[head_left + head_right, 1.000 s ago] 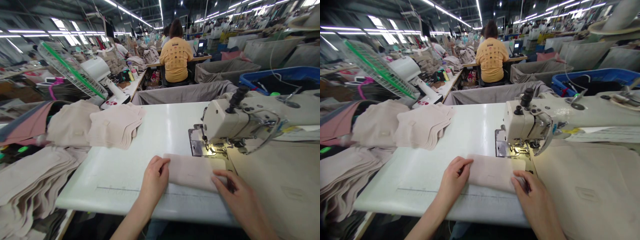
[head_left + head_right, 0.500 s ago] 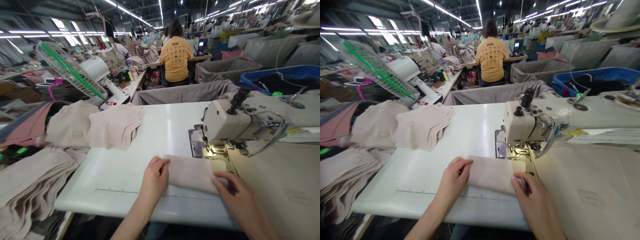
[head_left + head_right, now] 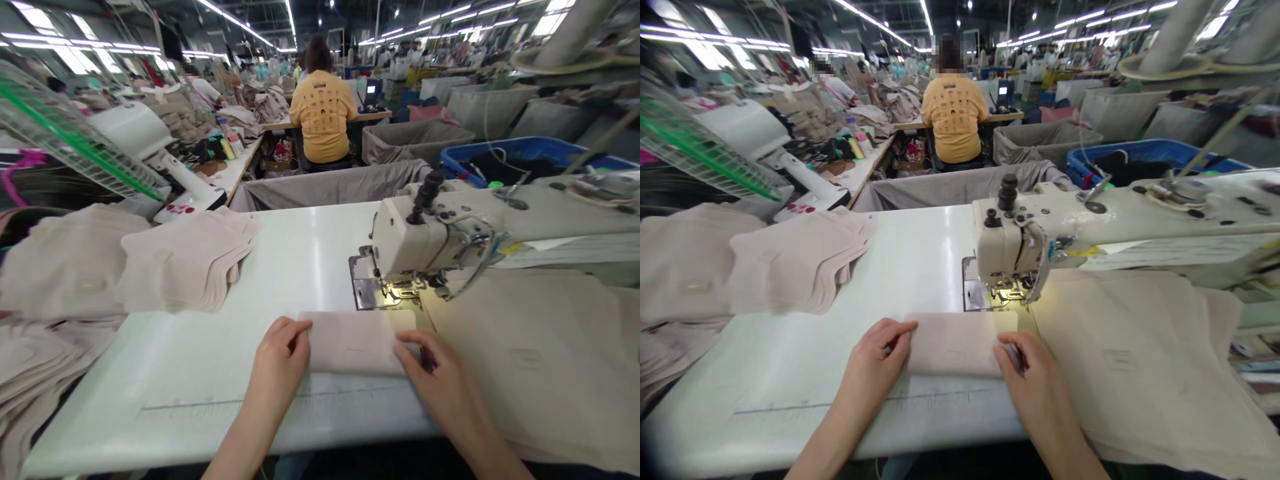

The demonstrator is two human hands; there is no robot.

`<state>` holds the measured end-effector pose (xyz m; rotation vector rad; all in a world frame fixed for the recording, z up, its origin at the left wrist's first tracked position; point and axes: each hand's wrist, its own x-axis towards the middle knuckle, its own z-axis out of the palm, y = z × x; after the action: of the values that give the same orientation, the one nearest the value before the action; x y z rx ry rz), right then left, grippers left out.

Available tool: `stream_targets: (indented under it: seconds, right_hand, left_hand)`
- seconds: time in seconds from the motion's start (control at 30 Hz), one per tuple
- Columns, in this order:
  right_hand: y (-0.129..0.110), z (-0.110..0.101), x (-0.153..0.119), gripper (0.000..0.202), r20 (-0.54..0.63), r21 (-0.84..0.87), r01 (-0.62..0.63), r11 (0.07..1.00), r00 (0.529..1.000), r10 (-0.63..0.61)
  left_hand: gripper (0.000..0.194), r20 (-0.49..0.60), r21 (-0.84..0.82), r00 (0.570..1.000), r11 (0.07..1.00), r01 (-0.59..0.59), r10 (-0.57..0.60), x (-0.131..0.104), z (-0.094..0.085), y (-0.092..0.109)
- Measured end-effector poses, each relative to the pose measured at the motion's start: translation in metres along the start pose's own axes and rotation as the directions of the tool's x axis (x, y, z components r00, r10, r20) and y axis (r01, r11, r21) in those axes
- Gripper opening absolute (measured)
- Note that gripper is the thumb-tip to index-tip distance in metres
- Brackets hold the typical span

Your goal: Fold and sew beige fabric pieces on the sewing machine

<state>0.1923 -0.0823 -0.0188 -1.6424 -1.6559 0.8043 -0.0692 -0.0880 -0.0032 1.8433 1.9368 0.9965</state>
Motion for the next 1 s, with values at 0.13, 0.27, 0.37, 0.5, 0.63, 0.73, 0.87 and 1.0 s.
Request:
stream_targets:
  seconds: [0.13, 0.27, 0.37, 0.5, 0.63, 0.73, 0.87, 1.0]
  right_hand:
    - [-0.006, -0.003, 0.001, 0.027, -0.047, 0.010, 0.027, 1.000, 0.999, -0.026]
    - [-0.010, -0.006, 0.005, 0.026, -0.001, -0.034, -0.013, 0.999, 1.000, 0.013]
    - [-0.011, -0.007, 0.009, 0.025, 0.029, -0.074, -0.013, 0.997, 0.999, 0.015]
    - [-0.010, -0.007, 0.012, 0.024, 0.024, -0.102, -0.011, 0.995, 1.000, 0.013]
    - [-0.009, -0.007, 0.010, 0.023, 0.018, -0.122, -0.008, 0.993, 1.000, 0.011]
    - [-0.009, -0.007, 0.010, 0.023, 0.022, -0.138, -0.008, 0.990, 1.000, 0.011]
    - [-0.009, -0.006, 0.012, 0.023, 0.007, -0.124, -0.003, 0.992, 1.000, 0.004]
    - [-0.009, -0.005, 0.012, 0.024, 0.016, -0.111, -0.009, 0.994, 1.000, 0.011]
  left_hand:
    - [0.027, 0.022, 0.016, 1.000, 1.000, 0.001, -0.002, 0.005, -0.001, 0.000]
    - [0.028, 0.033, 0.052, 0.999, 0.999, 0.001, -0.003, 0.007, -0.003, 0.002]
    - [0.028, 0.034, 0.070, 0.999, 0.997, 0.010, -0.012, 0.007, -0.003, 0.002]
    - [0.028, 0.038, 0.072, 0.999, 0.997, 0.017, -0.020, 0.008, -0.003, 0.002]
    - [0.029, 0.040, 0.078, 0.999, 0.997, 0.018, -0.022, 0.008, -0.003, 0.002]
    - [0.029, 0.039, 0.081, 0.999, 0.997, 0.018, -0.021, 0.008, -0.003, 0.001]
    - [0.028, 0.035, 0.078, 0.999, 0.997, 0.008, -0.011, 0.008, -0.003, 0.000]
    - [0.028, 0.036, 0.090, 0.999, 0.996, 0.016, -0.019, 0.007, -0.004, 0.000]
